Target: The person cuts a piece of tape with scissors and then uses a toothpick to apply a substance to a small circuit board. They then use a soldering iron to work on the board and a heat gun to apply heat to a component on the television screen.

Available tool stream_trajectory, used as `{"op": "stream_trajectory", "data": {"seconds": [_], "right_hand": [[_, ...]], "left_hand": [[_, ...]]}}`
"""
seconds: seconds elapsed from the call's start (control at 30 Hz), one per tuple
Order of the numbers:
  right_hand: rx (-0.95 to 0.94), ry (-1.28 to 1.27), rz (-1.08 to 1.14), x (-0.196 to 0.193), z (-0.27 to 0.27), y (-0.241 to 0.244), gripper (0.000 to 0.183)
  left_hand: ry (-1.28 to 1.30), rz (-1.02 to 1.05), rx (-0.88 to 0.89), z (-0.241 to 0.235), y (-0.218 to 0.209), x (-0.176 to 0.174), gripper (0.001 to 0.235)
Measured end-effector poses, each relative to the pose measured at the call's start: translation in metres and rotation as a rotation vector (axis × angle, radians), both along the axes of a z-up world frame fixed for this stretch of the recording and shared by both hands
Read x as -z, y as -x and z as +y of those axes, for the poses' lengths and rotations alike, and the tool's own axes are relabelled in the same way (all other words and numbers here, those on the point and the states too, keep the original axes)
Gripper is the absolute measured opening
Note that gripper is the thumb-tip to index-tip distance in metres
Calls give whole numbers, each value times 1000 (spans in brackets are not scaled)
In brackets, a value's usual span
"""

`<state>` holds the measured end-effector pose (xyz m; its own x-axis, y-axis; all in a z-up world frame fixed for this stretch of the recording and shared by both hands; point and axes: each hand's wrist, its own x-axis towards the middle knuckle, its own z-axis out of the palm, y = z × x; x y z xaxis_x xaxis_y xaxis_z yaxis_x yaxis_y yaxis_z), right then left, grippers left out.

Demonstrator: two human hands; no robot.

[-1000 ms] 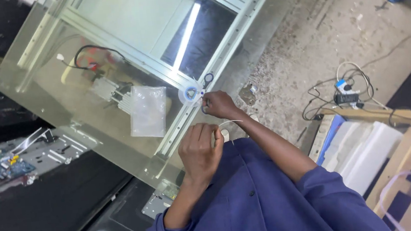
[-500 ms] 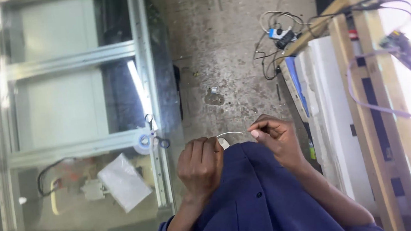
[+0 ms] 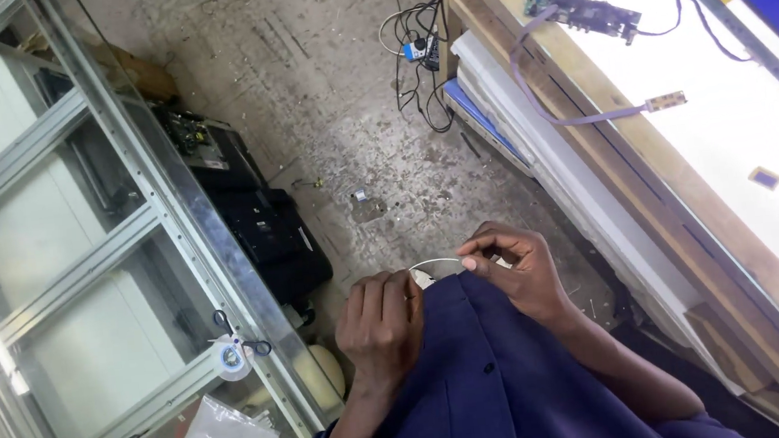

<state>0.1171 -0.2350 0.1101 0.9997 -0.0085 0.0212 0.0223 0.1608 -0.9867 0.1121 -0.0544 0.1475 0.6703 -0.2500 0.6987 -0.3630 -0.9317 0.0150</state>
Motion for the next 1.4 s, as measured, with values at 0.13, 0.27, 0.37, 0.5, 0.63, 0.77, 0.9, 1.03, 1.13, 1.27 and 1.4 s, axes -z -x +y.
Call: {"op": "stream_trajectory", "data": {"seconds": [0.13, 0.27, 0.37, 0.5, 0.63, 0.77, 0.9, 1.03, 1.13, 1.27, 1.4], "right_hand": [[-11, 120, 39, 1, -20, 8, 15], [-4, 85, 29, 6, -33, 12, 15], [22, 94, 11, 8, -42, 13, 15], [57, 97, -2, 7, -53, 14, 12], [73, 97, -7, 6, -65, 15, 12], [85, 107, -11, 6, -77, 16, 12], [109, 94, -36, 8, -87, 18, 10], [144, 120, -34, 9, -100, 21, 8], [225, 170, -63, 8, -113, 29, 9], [376, 272, -74, 11, -136, 45, 6], [565, 370, -29, 21, -160, 66, 4]], "left_hand": [[30, 115, 88, -19, 2, -10, 14], [27, 133, 114, -32, 3, -6, 12], [20, 137, 133, -43, 2, -8, 12], [19, 146, 163, -57, -1, -14, 13], [12, 137, 172, -68, -2, -11, 12], [5, 146, 192, -80, -4, -10, 13], [12, 145, 209, -92, -6, -8, 13], [8, 150, 255, -105, -9, -9, 15], [30, 173, 331, -118, -11, -9, 10], [80, 260, 521, -140, -18, -9, 5], [89, 364, 717, -164, -29, 1, 7]]}}
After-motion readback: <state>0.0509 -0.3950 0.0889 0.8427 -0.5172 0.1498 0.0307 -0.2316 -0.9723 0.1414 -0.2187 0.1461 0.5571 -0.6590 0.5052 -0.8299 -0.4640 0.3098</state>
